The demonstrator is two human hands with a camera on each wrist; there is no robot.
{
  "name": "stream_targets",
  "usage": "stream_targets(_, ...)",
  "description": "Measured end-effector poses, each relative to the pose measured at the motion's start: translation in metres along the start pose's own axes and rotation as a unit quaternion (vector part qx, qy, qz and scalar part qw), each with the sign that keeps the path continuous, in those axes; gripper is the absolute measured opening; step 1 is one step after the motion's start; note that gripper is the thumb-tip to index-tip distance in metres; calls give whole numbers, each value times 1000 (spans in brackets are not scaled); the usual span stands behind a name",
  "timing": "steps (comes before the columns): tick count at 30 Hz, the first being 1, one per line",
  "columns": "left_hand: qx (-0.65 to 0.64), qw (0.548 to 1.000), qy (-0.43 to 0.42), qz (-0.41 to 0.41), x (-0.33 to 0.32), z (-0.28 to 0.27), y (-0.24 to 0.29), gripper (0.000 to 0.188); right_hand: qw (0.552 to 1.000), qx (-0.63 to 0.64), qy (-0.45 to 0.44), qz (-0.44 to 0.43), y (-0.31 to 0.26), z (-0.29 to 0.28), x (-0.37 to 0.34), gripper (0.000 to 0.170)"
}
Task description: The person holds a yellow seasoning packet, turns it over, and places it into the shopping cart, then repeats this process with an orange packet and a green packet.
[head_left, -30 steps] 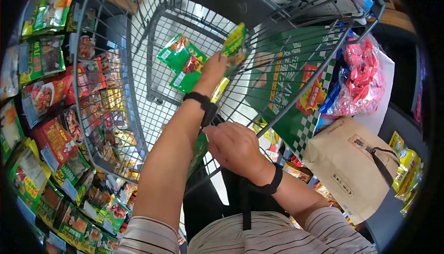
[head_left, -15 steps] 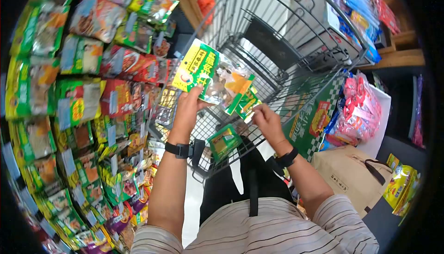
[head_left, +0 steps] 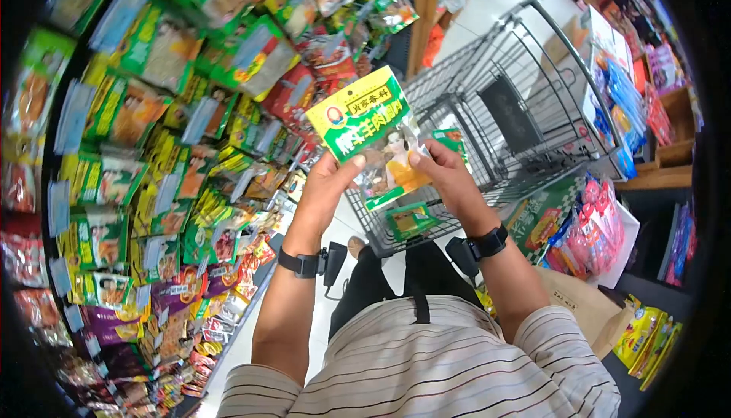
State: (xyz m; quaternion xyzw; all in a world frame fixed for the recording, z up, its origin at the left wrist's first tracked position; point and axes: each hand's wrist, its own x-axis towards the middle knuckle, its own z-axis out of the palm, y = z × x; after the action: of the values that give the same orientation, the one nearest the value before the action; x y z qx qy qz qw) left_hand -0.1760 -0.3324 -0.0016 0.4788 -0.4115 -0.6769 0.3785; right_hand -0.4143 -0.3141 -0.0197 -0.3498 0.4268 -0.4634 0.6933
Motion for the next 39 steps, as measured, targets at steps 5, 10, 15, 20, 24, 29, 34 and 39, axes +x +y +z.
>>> stream_targets(5,-28,999,21,23,-38,-32,-2,37,999,11,-51,16,3,61,5,29)
stream_targets(10,-64,995,57,53,-59,-48,-2,34,996,-26,-84,28,13,87,10,30)
stream_targets(15,-53,995,77,35,-70,-66,-6,32,995,-28,-91,41,15,112,16,31)
stream_targets(20,-50,994,92,35,-81,-76,-7,33,993,-53,-92,61,19,127,12,35)
stream_targets(24,-71,995,63,23,-85,-82,-17,40,993,-46,-82,78,27,135,10,33)
stream_targets(29,-89,995,39,-16,-100,-80,-21,46,985,-36,-94,139,55,129,6,33)
stream_targets(34,-154,984,-12,-85,-118,-95,-45,47,968,-55,-95,225,66,125,-2,39)
stream_targets(39,-141,983,24,-114,-129,-97,-58,45,968,-29,-100,229,72,135,-4,42)
